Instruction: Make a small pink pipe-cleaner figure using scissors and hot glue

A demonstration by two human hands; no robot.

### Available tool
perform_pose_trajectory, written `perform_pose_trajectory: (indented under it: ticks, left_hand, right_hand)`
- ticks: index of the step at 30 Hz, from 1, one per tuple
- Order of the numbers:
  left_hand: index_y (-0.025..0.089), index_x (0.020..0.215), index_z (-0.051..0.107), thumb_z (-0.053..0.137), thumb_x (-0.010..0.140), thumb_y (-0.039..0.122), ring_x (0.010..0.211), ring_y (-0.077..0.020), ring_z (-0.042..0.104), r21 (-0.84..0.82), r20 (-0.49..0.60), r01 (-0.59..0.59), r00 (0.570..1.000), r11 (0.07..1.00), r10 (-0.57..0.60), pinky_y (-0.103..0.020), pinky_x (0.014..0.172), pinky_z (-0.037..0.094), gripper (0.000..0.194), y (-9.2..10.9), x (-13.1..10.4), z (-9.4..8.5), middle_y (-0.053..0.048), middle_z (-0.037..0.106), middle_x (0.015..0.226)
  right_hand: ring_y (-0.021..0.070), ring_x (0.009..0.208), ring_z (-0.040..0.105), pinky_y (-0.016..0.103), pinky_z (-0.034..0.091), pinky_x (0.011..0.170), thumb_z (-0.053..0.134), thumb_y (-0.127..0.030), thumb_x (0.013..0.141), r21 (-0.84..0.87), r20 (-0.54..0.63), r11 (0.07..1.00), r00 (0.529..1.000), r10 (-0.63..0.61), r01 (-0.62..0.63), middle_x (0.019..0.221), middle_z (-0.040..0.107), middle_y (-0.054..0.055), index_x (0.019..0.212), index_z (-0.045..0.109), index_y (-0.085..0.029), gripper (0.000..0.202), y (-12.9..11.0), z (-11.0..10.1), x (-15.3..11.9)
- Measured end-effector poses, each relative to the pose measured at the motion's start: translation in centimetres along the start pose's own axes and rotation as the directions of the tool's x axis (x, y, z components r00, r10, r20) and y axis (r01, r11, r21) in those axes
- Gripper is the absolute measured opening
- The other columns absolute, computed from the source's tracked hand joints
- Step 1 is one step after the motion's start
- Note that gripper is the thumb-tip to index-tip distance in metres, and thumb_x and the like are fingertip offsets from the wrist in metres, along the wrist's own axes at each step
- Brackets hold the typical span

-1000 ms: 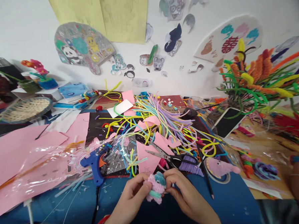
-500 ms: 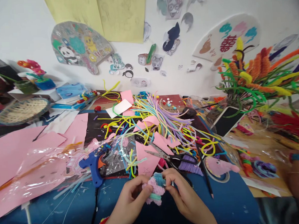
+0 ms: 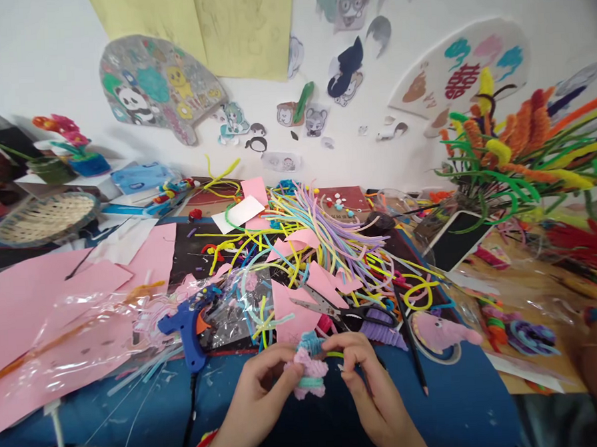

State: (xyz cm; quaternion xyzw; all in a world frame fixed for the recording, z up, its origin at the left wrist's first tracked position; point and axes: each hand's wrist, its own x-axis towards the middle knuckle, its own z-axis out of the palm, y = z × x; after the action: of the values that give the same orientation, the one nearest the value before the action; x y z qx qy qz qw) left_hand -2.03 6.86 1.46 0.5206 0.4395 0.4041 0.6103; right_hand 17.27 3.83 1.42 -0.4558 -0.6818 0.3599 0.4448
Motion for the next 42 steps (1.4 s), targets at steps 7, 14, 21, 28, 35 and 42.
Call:
perform_pose_trajectory:
  ticks: [7, 14, 21, 28, 35, 42]
  left_hand:
    - [0.016, 0.076, 0.073, 0.065, 0.083, 0.033, 0.081, -0.0210, 0.064, 0.094, -0.061, -0.034, 0.997, 0.995, 0.040, -0.025, 0.066, 0.049, 0.021, -0.1, 0.5, 0.2, -0.009, 0.071, 0.091]
    - [0.018, 0.082, 0.076, 0.060, 0.087, 0.032, 0.088, -0.0223, 0.065, 0.206, -0.056, -0.054, 0.996, 0.977, 0.067, -0.027, 0.077, 0.048, 0.022, 0.4, 0.7, 0.2, -0.010, 0.071, 0.100]
    - [0.019, 0.076, 0.075, 0.057, 0.089, 0.030, 0.095, -0.0231, 0.064, 0.286, -0.038, -0.097, 0.993, 0.953, 0.112, -0.026, 0.080, 0.048, 0.024, 0.6, 0.7, 0.0, -0.009, 0.072, 0.096]
    - [0.019, 0.079, 0.076, 0.058, 0.089, 0.027, 0.095, -0.0220, 0.065, 0.314, -0.043, -0.113, 0.990, 0.943, 0.133, -0.025, 0.082, 0.047, 0.022, 0.7, 0.8, 0.1, -0.008, 0.073, 0.096]
    - [0.018, 0.077, 0.076, 0.059, 0.088, 0.030, 0.094, -0.0234, 0.065, 0.271, -0.082, -0.080, 0.991, 0.959, 0.105, -0.026, 0.080, 0.048, 0.023, 0.6, 0.7, -0.1, -0.008, 0.073, 0.093]
    - [0.016, 0.076, 0.074, 0.057, 0.089, 0.033, 0.089, -0.0211, 0.066, 0.256, -0.070, -0.078, 0.993, 0.963, 0.099, -0.026, 0.080, 0.049, 0.027, 0.4, 0.9, -0.1, -0.009, 0.071, 0.097]
  right_hand:
    - [0.0205, 0.115, 0.050, 0.032, 0.041, 0.098, 0.045, -0.034, 0.095, 0.201, -0.063, 0.955, 0.970, 0.234, -0.217, 0.118, 0.052, 0.008, 0.084, 0.050, -0.022, 0.018, -0.8, 1.8, 0.3]
    - [0.0215, 0.112, 0.052, 0.032, 0.042, 0.095, 0.052, -0.038, 0.091, 0.283, -0.081, 0.895, 0.921, 0.381, -0.345, 0.112, 0.055, 0.008, 0.079, 0.054, -0.020, 0.022, -0.4, 2.9, 1.2]
    - [0.0200, 0.090, 0.055, 0.031, 0.045, 0.082, 0.053, -0.035, 0.090, 0.088, -0.157, 0.942, 0.929, 0.334, -0.324, 0.087, 0.055, 0.004, 0.077, 0.056, -0.020, 0.020, -0.3, 3.5, 1.3]
    - [0.0186, 0.084, 0.054, 0.029, 0.044, 0.075, 0.054, -0.030, 0.090, -0.013, -0.296, 0.956, 0.914, 0.277, -0.294, 0.084, 0.055, 0.003, 0.079, 0.059, -0.021, 0.015, -0.5, 4.2, 1.5]
    - [0.0174, 0.085, 0.059, 0.026, 0.048, 0.072, 0.056, -0.028, 0.090, 0.057, -0.270, 0.958, 0.919, 0.286, -0.281, 0.087, 0.061, 0.003, 0.083, 0.067, -0.021, 0.015, -0.6, 3.9, 1.6]
    - [0.0181, 0.085, 0.060, 0.025, 0.050, 0.067, 0.060, -0.026, 0.086, 0.083, -0.296, 0.962, 0.916, 0.272, -0.259, 0.087, 0.062, 0.004, 0.082, 0.068, -0.021, 0.010, -0.8, 3.8, 1.7]
